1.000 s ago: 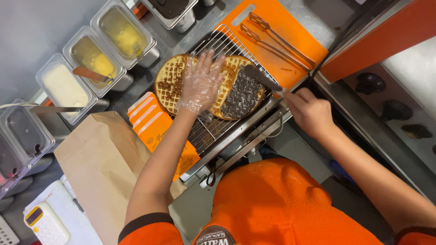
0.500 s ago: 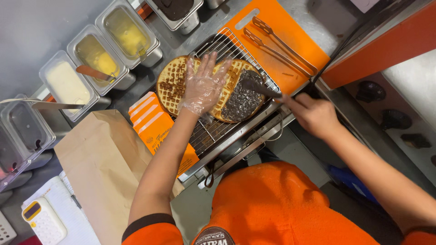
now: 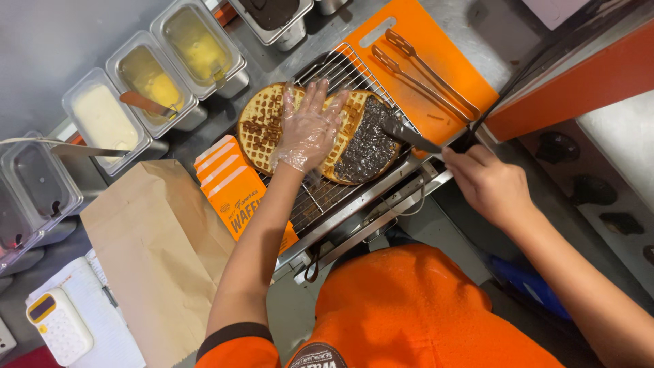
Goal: The person pours batter into a waffle iron and closes the lid. They then remove cooked waffles, spread a dark filling on them, and place them into branded paper bags. Finally, they grease the waffle iron with a brush and oil.
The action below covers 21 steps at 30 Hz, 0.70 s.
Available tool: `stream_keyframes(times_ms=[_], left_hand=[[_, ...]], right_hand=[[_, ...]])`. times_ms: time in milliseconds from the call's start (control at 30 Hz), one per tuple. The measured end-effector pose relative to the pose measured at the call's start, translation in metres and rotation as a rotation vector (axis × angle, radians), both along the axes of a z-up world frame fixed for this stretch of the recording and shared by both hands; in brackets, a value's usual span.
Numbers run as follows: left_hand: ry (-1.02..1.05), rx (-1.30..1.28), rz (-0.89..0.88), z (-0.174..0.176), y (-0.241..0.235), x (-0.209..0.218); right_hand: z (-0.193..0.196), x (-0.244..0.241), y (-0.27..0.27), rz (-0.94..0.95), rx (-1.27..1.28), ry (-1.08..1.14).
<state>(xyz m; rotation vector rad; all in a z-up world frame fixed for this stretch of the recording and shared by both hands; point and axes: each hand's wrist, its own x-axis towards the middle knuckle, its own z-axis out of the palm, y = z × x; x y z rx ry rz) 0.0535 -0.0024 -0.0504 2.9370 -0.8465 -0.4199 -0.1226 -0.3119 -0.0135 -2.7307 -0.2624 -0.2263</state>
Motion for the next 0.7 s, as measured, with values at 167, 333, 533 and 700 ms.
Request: stream_keyframes(times_ms=[167,333,533,700], left_hand=[[0.026,0.01,0.015,-0.001,-0.001,0.0],[0.0,0.029,0.002,-0.004,0.001,0.001],[-0.001,0.081,-0.006,-0.004,-0.001,0.0],[0.001,0.028,0.045,0.002,-0.001,-0.003]], right_hand=[[-0.03,0.041,0.015,0.042,-0.048,-0.132],[-0.016,0.013,0.002,0.091,-0.019,-0.038],[-0.011,-0.041,0.021,-0.014,0.06,0.115],[0.004,-0.066,0.012,-0.031,-0.007,0.149]])
